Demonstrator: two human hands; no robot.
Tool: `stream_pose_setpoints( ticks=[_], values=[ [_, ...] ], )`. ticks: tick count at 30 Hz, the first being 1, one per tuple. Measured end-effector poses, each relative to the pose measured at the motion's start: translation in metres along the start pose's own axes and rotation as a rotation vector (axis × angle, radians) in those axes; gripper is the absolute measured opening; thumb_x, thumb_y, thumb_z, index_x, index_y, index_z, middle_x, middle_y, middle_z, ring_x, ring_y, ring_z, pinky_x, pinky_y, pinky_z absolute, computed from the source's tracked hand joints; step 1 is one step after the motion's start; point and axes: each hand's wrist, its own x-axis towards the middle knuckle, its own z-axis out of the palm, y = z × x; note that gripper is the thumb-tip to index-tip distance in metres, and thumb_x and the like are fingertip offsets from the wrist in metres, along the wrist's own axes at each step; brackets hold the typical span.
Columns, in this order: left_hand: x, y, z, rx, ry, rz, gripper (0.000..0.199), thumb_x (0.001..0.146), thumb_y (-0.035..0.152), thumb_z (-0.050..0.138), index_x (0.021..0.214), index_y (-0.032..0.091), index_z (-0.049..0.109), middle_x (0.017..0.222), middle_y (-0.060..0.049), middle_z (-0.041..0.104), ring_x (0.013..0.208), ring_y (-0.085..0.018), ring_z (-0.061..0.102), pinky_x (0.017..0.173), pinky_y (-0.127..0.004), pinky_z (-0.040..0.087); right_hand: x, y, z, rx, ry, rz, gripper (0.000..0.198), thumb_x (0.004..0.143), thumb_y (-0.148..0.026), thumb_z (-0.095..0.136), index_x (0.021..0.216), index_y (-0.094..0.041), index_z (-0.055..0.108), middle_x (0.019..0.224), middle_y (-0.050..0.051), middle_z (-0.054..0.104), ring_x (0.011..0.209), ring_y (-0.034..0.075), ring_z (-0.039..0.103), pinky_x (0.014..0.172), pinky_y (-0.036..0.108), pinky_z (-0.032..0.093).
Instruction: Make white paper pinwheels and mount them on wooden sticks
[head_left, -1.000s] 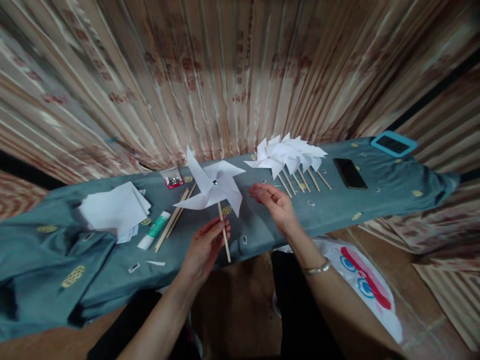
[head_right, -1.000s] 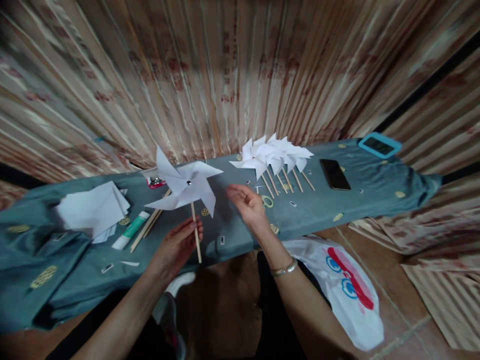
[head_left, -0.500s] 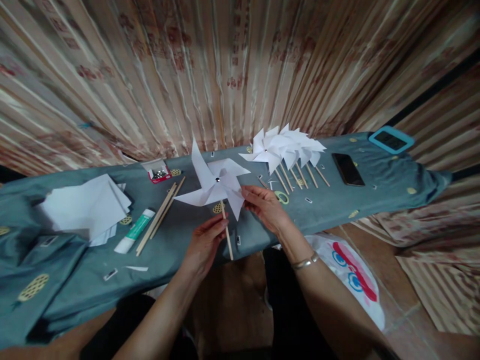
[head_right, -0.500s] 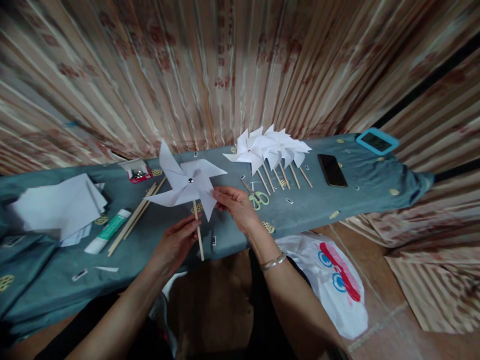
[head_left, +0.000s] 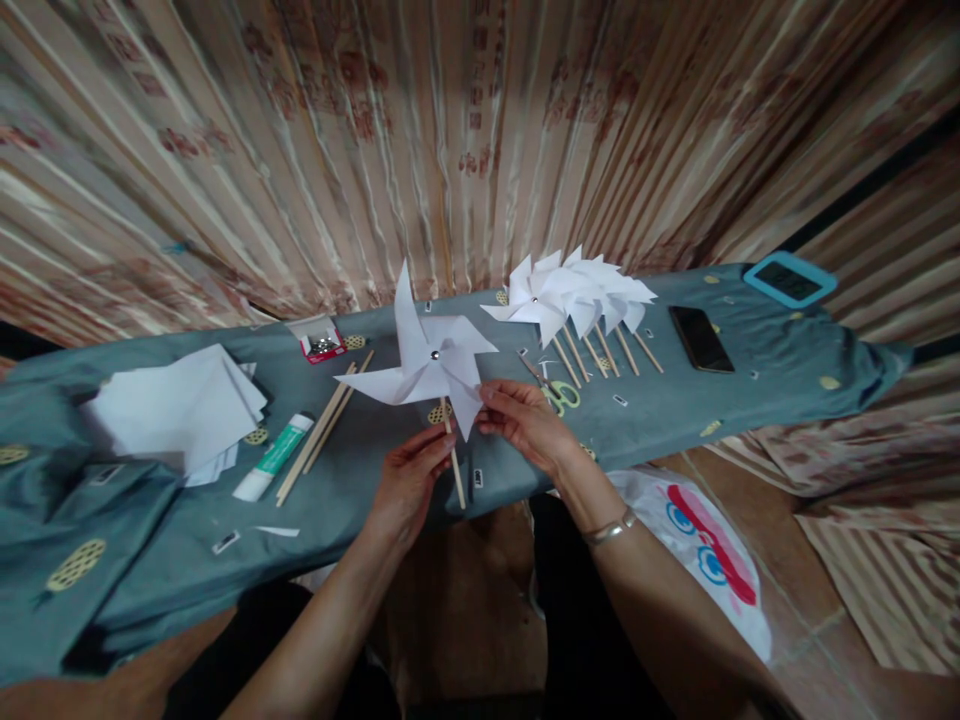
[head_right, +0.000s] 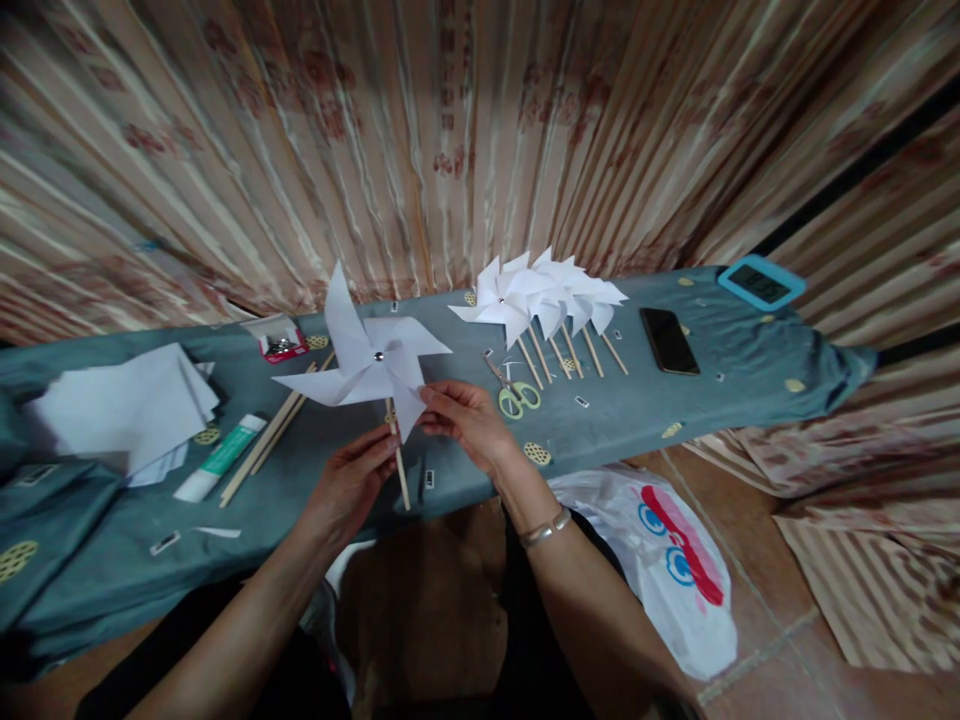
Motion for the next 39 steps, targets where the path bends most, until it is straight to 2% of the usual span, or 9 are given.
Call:
stream_pose_setpoints(
  ticks=[12,16,22,25,27,30,33,36,39],
  values=[
    [0.001,-0.001,-0.007,0.034,-0.061,0.079,0.038,0.044,0.025,0.091,0.078,0.015,0.079,0.07,-0.004,0.074,0.061,-0.01,0.059,0.063,-0.021,0.045,-0.002,0.004,0.004,-0.098,-0.102,0.028,0.038,0.054,-0.045,0.089,0.073,-0.017,0.071,0.063,0.0,0.073,0.058,0.009,0.07,0.051,0.013,0.053],
    [-0.001,-0.002,-0.008,0.083,-0.1,0.113,0.032,0.051,0.027,0.089,0.079,0.015,0.079,0.077,-0.005,0.076,0.068,-0.012,0.062,0.066,-0.023,0.045,-0.003,0.005,0.006,-0.199,-0.103,0.005,0.037,0.054,-0.046,0.088,0.071,-0.017,0.072,0.065,0.0,0.074,0.055,0.007,0.065,0.051,0.014,0.05],
    [-0.002,-0.001,-0.008,0.09,-0.065,0.101,0.03,0.048,0.024,0.089,0.074,0.015,0.077,0.073,-0.005,0.075,0.073,-0.015,0.063,0.068,-0.025,0.045,-0.006,0.001,0.008,-0.395,-0.163,-0.044,0.034,0.061,-0.05,0.083,0.072,-0.019,0.074,0.064,0.0,0.071,0.052,0.008,0.056,0.051,0.022,0.045],
    [-0.002,0.0,-0.01,0.09,-0.018,0.094,0.029,0.047,0.022,0.089,0.073,0.016,0.077,0.072,-0.003,0.074,0.066,-0.012,0.061,0.065,-0.024,0.045,-0.006,-0.008,-0.002,-0.421,-0.102,-0.112,0.035,0.062,-0.052,0.082,0.07,-0.019,0.073,0.062,0.0,0.069,0.052,0.009,0.054,0.051,0.023,0.043],
    [-0.003,0.002,-0.012,0.094,-0.004,0.084,0.029,0.045,0.022,0.09,0.071,0.016,0.077,0.074,-0.003,0.074,0.065,-0.011,0.06,0.065,-0.023,0.045,-0.004,-0.015,-0.011,-0.373,0.048,-0.239,0.033,0.061,-0.05,0.083,0.071,-0.02,0.073,0.063,0.0,0.07,0.055,0.01,0.057,0.055,0.024,0.045],
    [-0.006,0.004,-0.014,0.113,-0.017,0.05,0.031,0.043,0.022,0.091,0.07,0.015,0.077,0.076,-0.004,0.075,0.068,-0.011,0.061,0.066,-0.023,0.046,0.004,-0.018,-0.022,-0.291,0.23,-0.428,0.034,0.056,-0.044,0.087,0.08,-0.023,0.073,0.078,0.0,0.074,0.077,0.014,0.066,0.075,0.028,0.052],
    [-0.009,0.007,-0.014,0.136,-0.036,0.001,0.034,0.043,0.021,0.091,0.072,0.014,0.078,0.077,-0.005,0.075,0.067,-0.011,0.061,0.065,-0.022,0.046,0.01,-0.014,-0.024,-0.28,0.188,-0.428,0.043,0.052,-0.041,0.088,0.088,-0.024,0.072,0.092,0.002,0.076,0.093,0.017,0.067,0.09,0.032,0.051],
    [-0.011,0.008,-0.016,0.146,-0.052,-0.016,0.034,0.043,0.022,0.092,0.072,0.014,0.078,0.075,-0.005,0.074,0.065,-0.01,0.06,0.064,-0.022,0.046,0.013,-0.008,-0.022,-0.304,0.104,-0.353,0.043,0.055,-0.041,0.087,0.091,-0.024,0.072,0.086,0.0,0.075,0.085,0.016,0.068,0.086,0.032,0.052],
    [-0.01,0.008,-0.017,0.142,-0.05,0.004,0.033,0.043,0.022,0.092,0.073,0.015,0.078,0.074,-0.004,0.074,0.062,-0.009,0.058,0.062,-0.022,0.046,0.012,-0.006,-0.019,-0.309,0.092,-0.313,0.041,0.054,-0.04,0.087,0.088,-0.023,0.072,0.077,-0.002,0.073,0.075,0.014,0.067,0.077,0.029,0.052]
  ],
)
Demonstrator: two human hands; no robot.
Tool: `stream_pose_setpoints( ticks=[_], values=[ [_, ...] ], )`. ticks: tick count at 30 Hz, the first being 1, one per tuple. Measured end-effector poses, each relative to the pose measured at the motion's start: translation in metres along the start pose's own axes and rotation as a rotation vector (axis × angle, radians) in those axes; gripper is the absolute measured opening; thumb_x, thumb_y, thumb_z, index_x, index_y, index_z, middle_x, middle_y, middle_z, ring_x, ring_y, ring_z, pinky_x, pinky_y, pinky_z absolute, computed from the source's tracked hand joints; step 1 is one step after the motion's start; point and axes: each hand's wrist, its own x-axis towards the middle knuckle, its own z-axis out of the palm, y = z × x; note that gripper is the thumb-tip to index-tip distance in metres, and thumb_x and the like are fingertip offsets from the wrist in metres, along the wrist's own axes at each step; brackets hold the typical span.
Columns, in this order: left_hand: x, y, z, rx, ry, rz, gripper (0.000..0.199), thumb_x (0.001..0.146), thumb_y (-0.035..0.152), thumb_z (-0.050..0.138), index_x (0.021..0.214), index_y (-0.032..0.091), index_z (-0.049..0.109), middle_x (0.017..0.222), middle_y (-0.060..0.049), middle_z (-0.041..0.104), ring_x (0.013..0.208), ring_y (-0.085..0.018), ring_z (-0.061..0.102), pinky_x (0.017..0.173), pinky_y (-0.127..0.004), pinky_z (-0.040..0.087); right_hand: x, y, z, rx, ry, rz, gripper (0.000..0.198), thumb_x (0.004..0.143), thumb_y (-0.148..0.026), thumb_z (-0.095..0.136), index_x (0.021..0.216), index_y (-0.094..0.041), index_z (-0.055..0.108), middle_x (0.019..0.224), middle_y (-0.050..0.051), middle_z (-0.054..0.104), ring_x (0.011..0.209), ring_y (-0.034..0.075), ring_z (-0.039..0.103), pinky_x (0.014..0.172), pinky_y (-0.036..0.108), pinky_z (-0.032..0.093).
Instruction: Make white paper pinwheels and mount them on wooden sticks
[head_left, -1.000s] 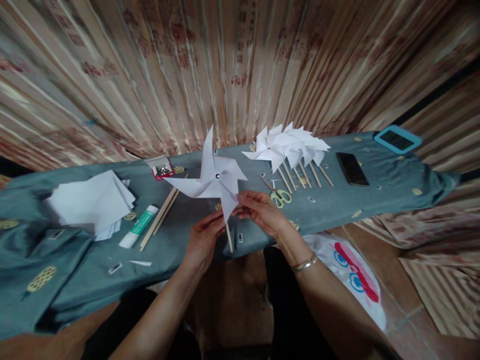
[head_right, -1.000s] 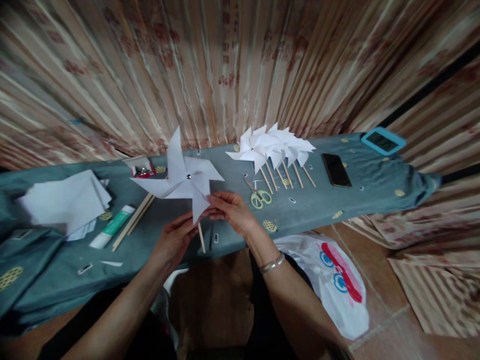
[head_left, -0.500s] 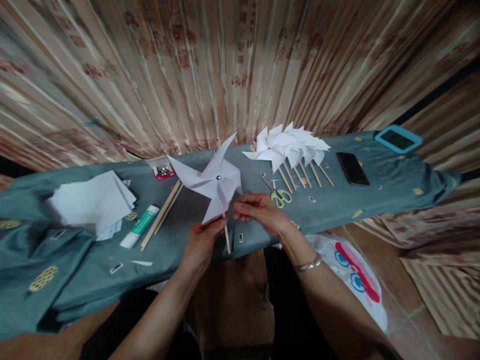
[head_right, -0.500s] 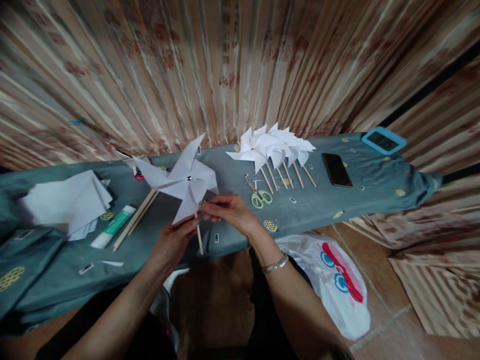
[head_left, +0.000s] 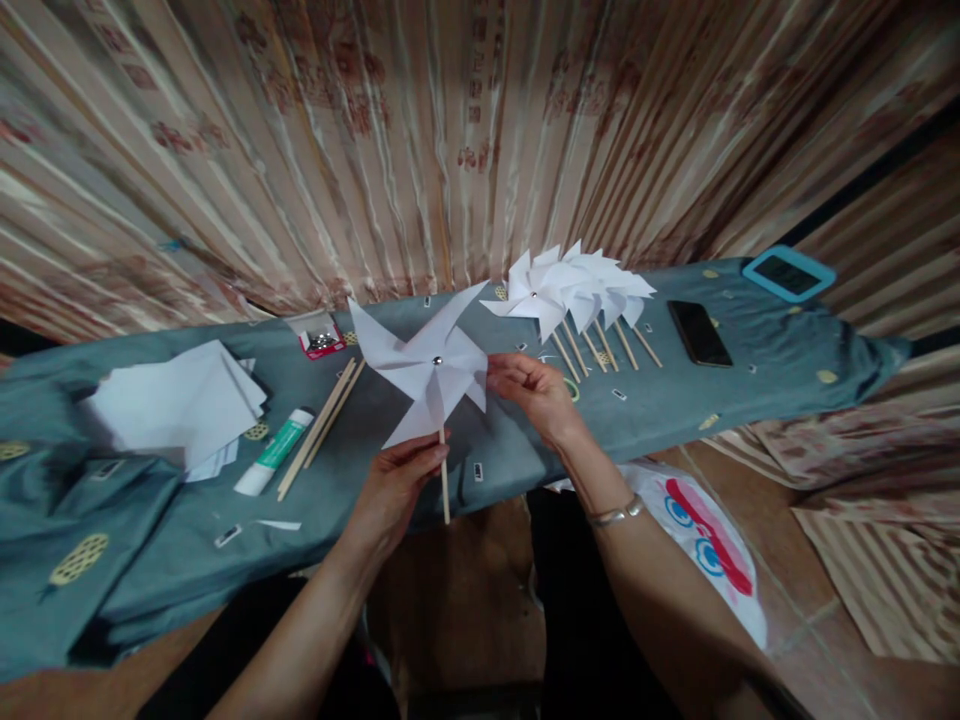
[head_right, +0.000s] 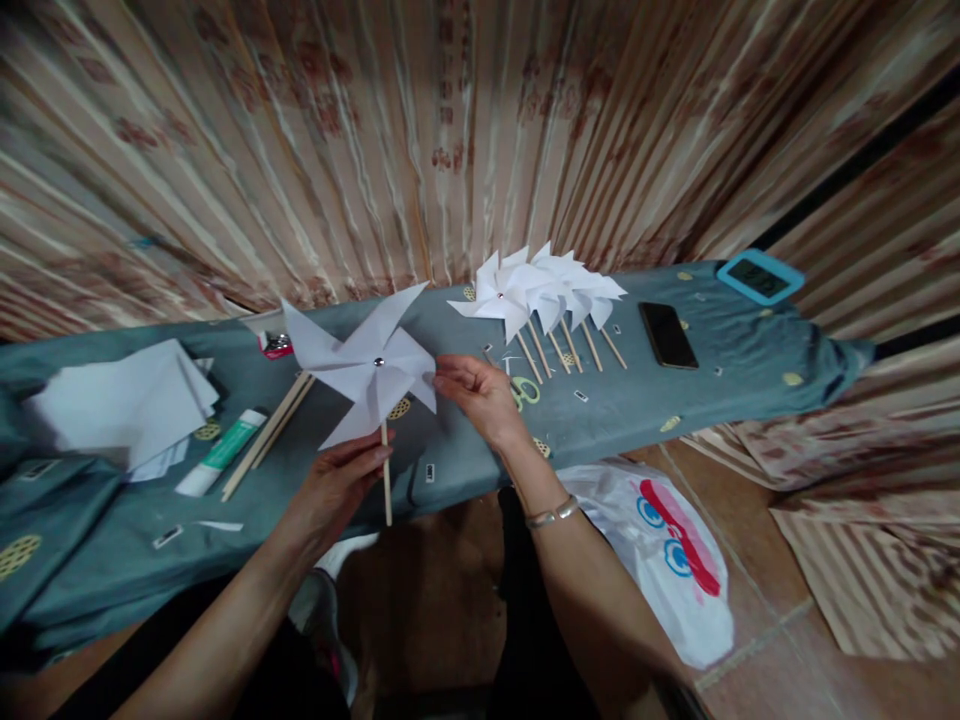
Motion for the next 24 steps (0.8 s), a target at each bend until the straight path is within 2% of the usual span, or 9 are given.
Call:
stream_pose_setpoints(
  ticks=[4,10,24],
  values=[
    [0.002,-0.001,-0.002,-0.006,0.015,0.02,0.032,0.044,0.021,0.091,0.072,0.015,0.078,0.074,-0.004,0.074,0.06,-0.009,0.057,0.062,-0.022,0.046,-0.002,-0.004,0.003,0.007,0.021,0.027,0.038,0.051,-0.039,0.088,0.081,-0.023,0.072,0.072,-0.003,0.073,0.067,0.013,0.065,0.068,0.027,0.051],
    [0.004,-0.004,-0.005,0.001,0.025,0.037,0.035,0.044,0.025,0.092,0.075,0.016,0.078,0.078,-0.005,0.076,0.064,-0.01,0.06,0.063,-0.022,0.048,-0.007,-0.006,0.008,0.05,-0.038,0.113,0.037,0.051,-0.037,0.089,0.081,-0.022,0.073,0.068,-0.004,0.073,0.059,0.01,0.062,0.053,0.021,0.044],
    [0.003,-0.002,0.0,-0.041,0.012,0.028,0.039,0.037,0.026,0.094,0.071,0.018,0.078,0.069,-0.002,0.074,0.066,-0.012,0.063,0.069,-0.023,0.049,-0.015,-0.003,0.019,0.136,-0.175,0.252,0.041,0.05,-0.033,0.091,0.083,-0.018,0.072,0.065,-0.004,0.073,0.055,0.007,0.065,0.051,0.016,0.046]
  ],
)
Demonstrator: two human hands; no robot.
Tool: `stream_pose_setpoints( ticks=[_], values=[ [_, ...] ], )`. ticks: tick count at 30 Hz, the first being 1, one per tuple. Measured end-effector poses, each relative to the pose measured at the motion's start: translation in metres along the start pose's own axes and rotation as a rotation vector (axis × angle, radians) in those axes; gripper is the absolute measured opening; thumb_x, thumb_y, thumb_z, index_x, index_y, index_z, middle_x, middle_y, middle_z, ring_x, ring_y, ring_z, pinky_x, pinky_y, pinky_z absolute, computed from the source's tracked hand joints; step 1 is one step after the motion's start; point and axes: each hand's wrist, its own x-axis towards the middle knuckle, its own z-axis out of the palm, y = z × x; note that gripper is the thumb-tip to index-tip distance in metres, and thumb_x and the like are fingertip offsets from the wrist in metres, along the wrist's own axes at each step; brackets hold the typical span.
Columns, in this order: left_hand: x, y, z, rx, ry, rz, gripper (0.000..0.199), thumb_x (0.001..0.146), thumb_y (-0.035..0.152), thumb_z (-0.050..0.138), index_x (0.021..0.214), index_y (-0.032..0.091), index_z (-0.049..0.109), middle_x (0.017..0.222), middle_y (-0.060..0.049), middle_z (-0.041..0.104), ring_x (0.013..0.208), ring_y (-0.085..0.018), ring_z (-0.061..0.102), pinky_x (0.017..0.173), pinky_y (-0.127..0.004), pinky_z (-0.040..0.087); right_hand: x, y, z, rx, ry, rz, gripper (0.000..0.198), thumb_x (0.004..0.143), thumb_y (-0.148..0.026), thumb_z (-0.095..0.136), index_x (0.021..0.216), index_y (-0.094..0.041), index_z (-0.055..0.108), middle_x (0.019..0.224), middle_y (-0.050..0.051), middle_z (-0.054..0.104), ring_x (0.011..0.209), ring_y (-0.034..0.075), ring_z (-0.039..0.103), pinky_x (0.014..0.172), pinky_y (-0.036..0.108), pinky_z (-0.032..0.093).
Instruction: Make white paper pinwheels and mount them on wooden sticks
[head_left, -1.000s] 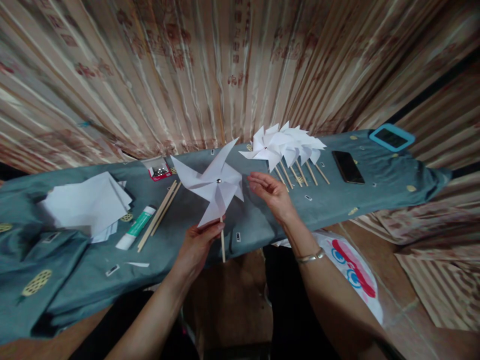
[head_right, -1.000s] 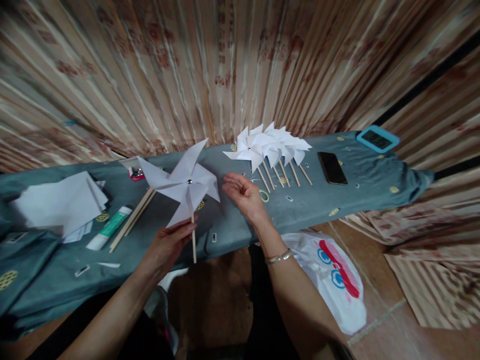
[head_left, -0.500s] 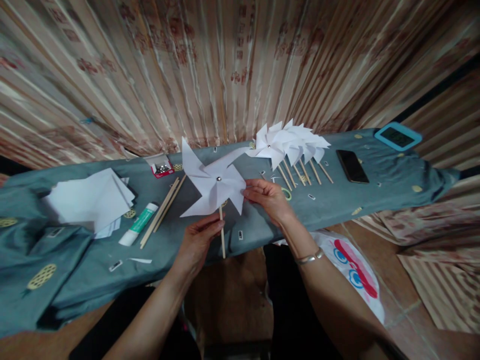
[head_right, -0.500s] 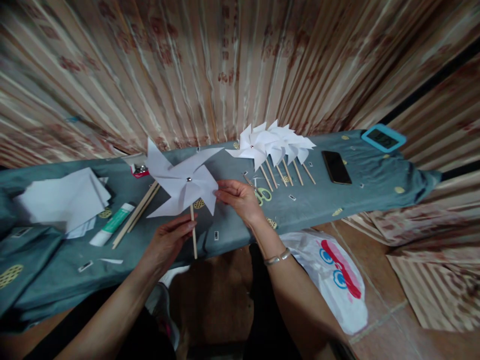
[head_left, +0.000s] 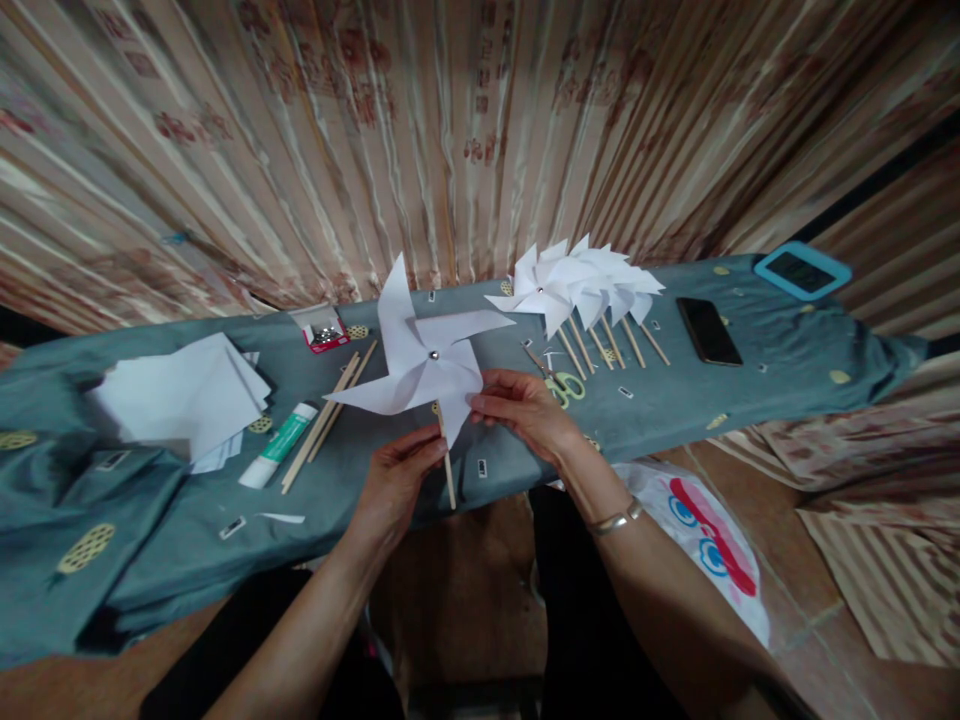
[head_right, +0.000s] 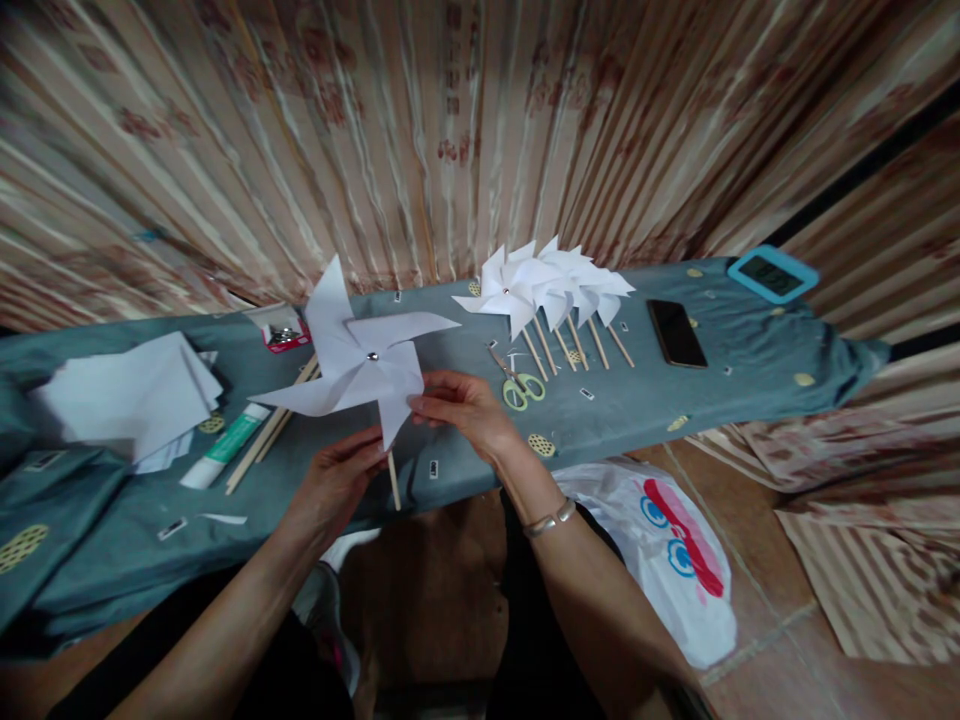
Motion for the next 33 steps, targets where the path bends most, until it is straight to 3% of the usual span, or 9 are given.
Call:
stream_pose_setpoints(
  ticks=[13,18,21,24,27,33],
  values=[
    [0.002,-0.008,-0.007,0.092,-0.11,0.068,0.03,0.052,0.031,0.09,0.078,0.021,0.079,0.075,-0.001,0.075,0.073,-0.014,0.064,0.081,-0.026,0.047,-0.003,0.005,0.015,-0.133,-0.106,-0.011,0.033,0.054,-0.035,0.088,0.074,-0.017,0.069,0.065,-0.003,0.07,0.057,0.008,0.06,0.055,0.021,0.047],
    [0.002,-0.003,-0.008,0.055,-0.027,0.043,0.032,0.045,0.029,0.092,0.074,0.021,0.079,0.077,-0.001,0.076,0.076,-0.013,0.064,0.078,-0.023,0.046,-0.008,-0.011,-0.005,-0.26,-0.099,-0.023,0.03,0.062,-0.04,0.084,0.075,-0.016,0.071,0.058,-0.001,0.068,0.05,0.008,0.056,0.048,0.02,0.043],
    [0.001,0.0,-0.008,0.036,0.008,0.016,0.034,0.042,0.029,0.093,0.072,0.021,0.078,0.079,-0.001,0.076,0.077,-0.012,0.064,0.077,-0.022,0.046,-0.005,-0.019,-0.026,-0.276,0.16,-0.3,0.028,0.065,-0.043,0.082,0.073,-0.019,0.071,0.054,-0.003,0.065,0.048,0.008,0.053,0.046,0.021,0.041],
    [-0.001,0.0,-0.009,0.062,-0.014,-0.005,0.035,0.043,0.03,0.093,0.073,0.02,0.079,0.077,-0.002,0.076,0.077,-0.013,0.064,0.077,-0.022,0.046,0.0,-0.019,-0.041,-0.287,0.366,-0.538,0.026,0.065,-0.038,0.083,0.083,-0.023,0.073,0.079,0.001,0.074,0.071,0.012,0.065,0.068,0.027,0.053],
    [-0.001,-0.003,-0.011,0.087,-0.048,-0.015,0.033,0.045,0.03,0.092,0.074,0.02,0.079,0.076,-0.002,0.076,0.077,-0.012,0.064,0.077,-0.022,0.046,0.004,-0.013,-0.042,-0.346,0.334,-0.551,0.035,0.064,-0.036,0.083,0.096,-0.025,0.073,0.097,0.003,0.076,0.089,0.017,0.068,0.084,0.034,0.054],
    [0.001,-0.004,-0.012,0.088,-0.034,-0.009,0.033,0.044,0.029,0.092,0.073,0.02,0.079,0.078,-0.002,0.076,0.075,-0.012,0.064,0.073,-0.021,0.046,0.004,-0.006,-0.032,-0.312,0.289,-0.475,0.029,0.063,-0.036,0.083,0.088,-0.024,0.075,0.081,0.0,0.076,0.074,0.015,0.068,0.075,0.03,0.055]
  ],
)
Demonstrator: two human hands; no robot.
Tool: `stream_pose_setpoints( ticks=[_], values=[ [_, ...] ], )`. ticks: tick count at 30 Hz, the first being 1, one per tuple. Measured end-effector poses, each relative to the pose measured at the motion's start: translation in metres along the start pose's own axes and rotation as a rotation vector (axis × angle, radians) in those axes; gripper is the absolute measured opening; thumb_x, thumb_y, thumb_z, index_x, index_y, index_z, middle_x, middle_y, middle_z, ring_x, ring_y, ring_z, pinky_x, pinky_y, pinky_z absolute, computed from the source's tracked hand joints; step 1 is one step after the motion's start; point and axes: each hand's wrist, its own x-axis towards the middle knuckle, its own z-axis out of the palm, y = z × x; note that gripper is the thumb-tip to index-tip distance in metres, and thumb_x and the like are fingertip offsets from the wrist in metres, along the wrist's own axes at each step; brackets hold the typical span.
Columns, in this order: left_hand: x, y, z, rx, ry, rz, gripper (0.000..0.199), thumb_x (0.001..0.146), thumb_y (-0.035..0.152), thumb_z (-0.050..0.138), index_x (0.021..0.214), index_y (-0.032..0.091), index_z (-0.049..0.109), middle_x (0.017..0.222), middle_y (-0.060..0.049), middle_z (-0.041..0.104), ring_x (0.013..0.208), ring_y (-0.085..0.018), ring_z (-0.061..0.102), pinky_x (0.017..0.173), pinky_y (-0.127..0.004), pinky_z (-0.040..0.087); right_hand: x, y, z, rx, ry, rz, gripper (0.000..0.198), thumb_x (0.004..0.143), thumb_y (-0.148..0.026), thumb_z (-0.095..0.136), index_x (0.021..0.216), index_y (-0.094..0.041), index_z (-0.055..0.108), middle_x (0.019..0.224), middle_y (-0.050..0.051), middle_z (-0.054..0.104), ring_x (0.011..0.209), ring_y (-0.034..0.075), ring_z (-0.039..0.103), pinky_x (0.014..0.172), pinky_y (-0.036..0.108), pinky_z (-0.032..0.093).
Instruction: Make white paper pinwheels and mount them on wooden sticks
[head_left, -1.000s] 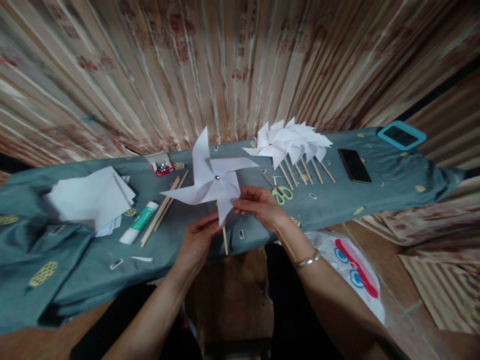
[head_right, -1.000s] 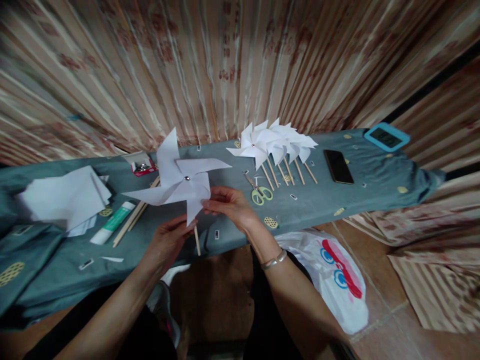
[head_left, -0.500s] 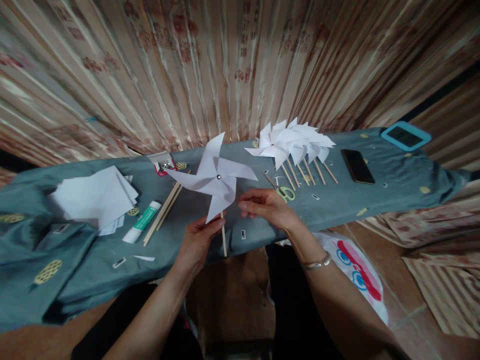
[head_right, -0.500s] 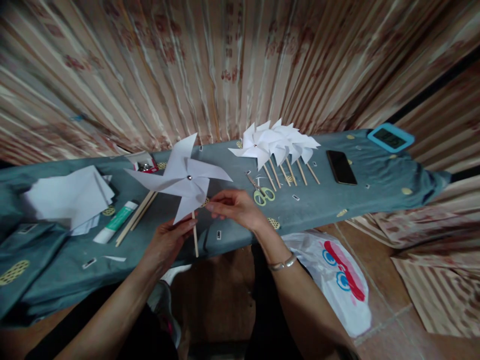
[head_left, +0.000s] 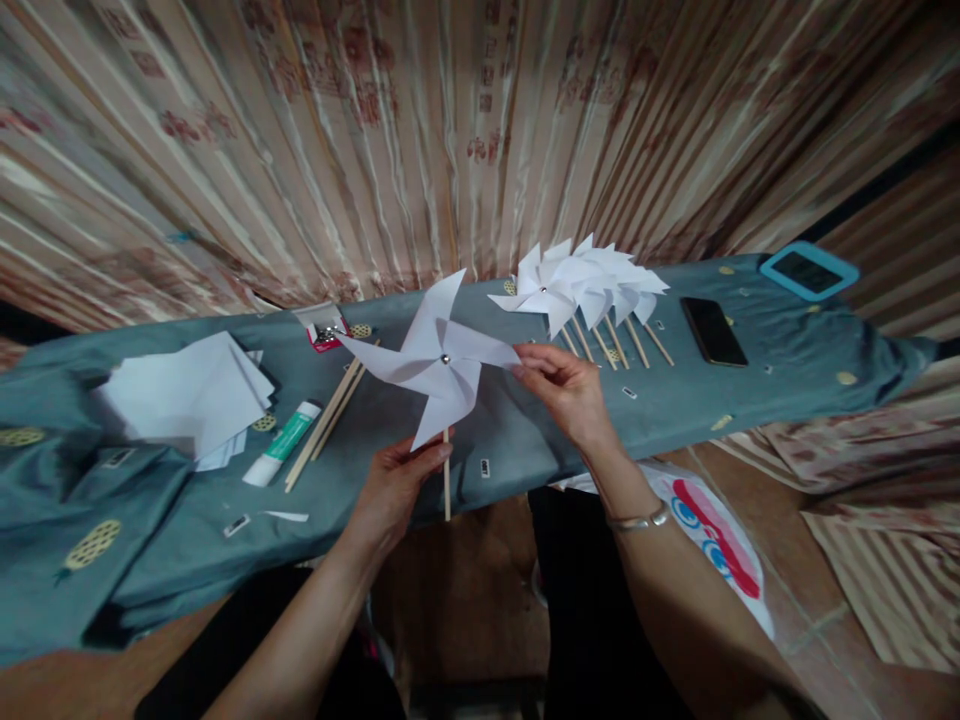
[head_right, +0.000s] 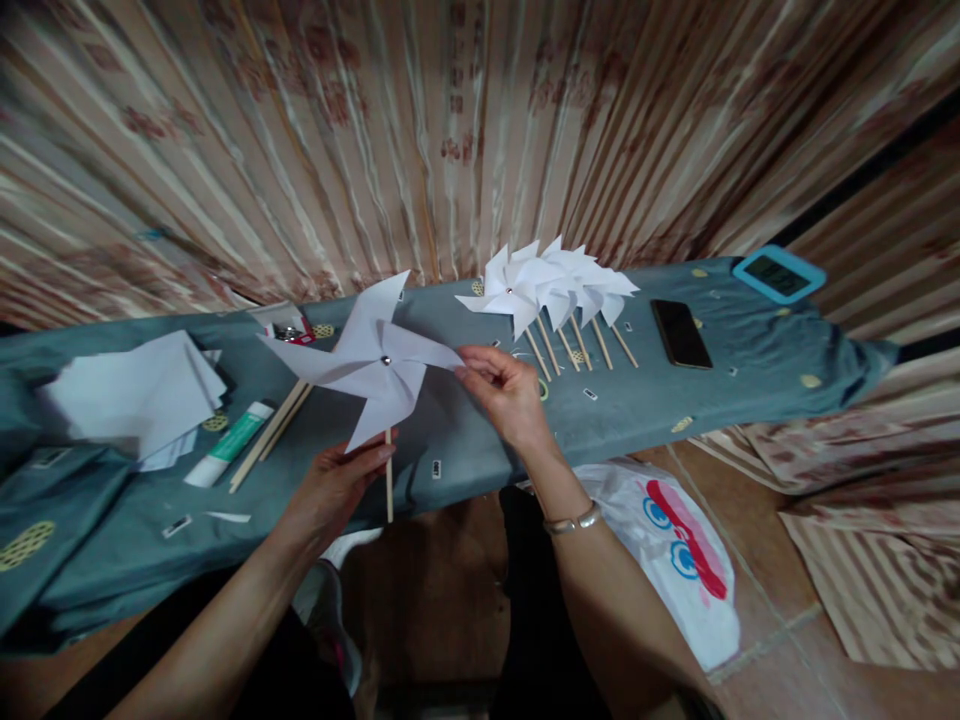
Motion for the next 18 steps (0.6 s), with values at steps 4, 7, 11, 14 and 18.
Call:
stream_pose_setpoints(
  ticks=[4,7,11,14,18],
  values=[
    [0.0,0.004,0.002,0.001,0.03,0.012,0.038,0.041,0.03,0.093,0.073,0.019,0.079,0.077,-0.002,0.076,0.071,-0.011,0.061,0.068,-0.021,0.046,-0.003,0.0,0.003,0.059,-0.018,0.053,0.027,0.06,-0.034,0.085,0.083,-0.024,0.075,0.073,-0.002,0.075,0.067,0.013,0.066,0.067,0.027,0.053],
    [-0.001,0.005,0.002,0.007,0.038,0.04,0.037,0.042,0.031,0.093,0.074,0.02,0.079,0.078,-0.002,0.076,0.071,-0.01,0.061,0.068,-0.02,0.046,-0.006,-0.002,0.007,0.103,-0.04,0.108,0.028,0.056,-0.035,0.087,0.078,-0.023,0.075,0.067,-0.004,0.072,0.063,0.012,0.064,0.064,0.025,0.051],
    [0.0,0.004,0.0,-0.007,0.054,0.052,0.038,0.042,0.031,0.093,0.075,0.021,0.079,0.078,-0.001,0.077,0.071,-0.01,0.062,0.071,-0.022,0.047,-0.011,-0.006,0.018,0.119,-0.062,0.203,0.032,0.051,-0.04,0.088,0.073,-0.022,0.074,0.067,-0.003,0.072,0.059,0.011,0.062,0.06,0.024,0.049],
    [0.001,0.004,-0.001,-0.017,0.061,0.048,0.038,0.042,0.032,0.093,0.075,0.021,0.079,0.079,-0.002,0.077,0.072,-0.011,0.064,0.074,-0.023,0.048,-0.014,-0.007,0.024,0.122,-0.048,0.217,0.035,0.05,-0.046,0.087,0.07,-0.021,0.073,0.066,-0.003,0.071,0.055,0.01,0.058,0.056,0.024,0.047],
    [0.001,0.005,-0.001,-0.024,0.061,0.061,0.037,0.044,0.03,0.092,0.077,0.02,0.079,0.08,-0.004,0.077,0.073,-0.013,0.065,0.077,-0.025,0.048,-0.018,-0.008,0.027,0.058,-0.125,0.183,0.032,0.06,-0.05,0.081,0.068,-0.021,0.072,0.061,-0.002,0.068,0.054,0.01,0.053,0.055,0.025,0.045]
  ],
)
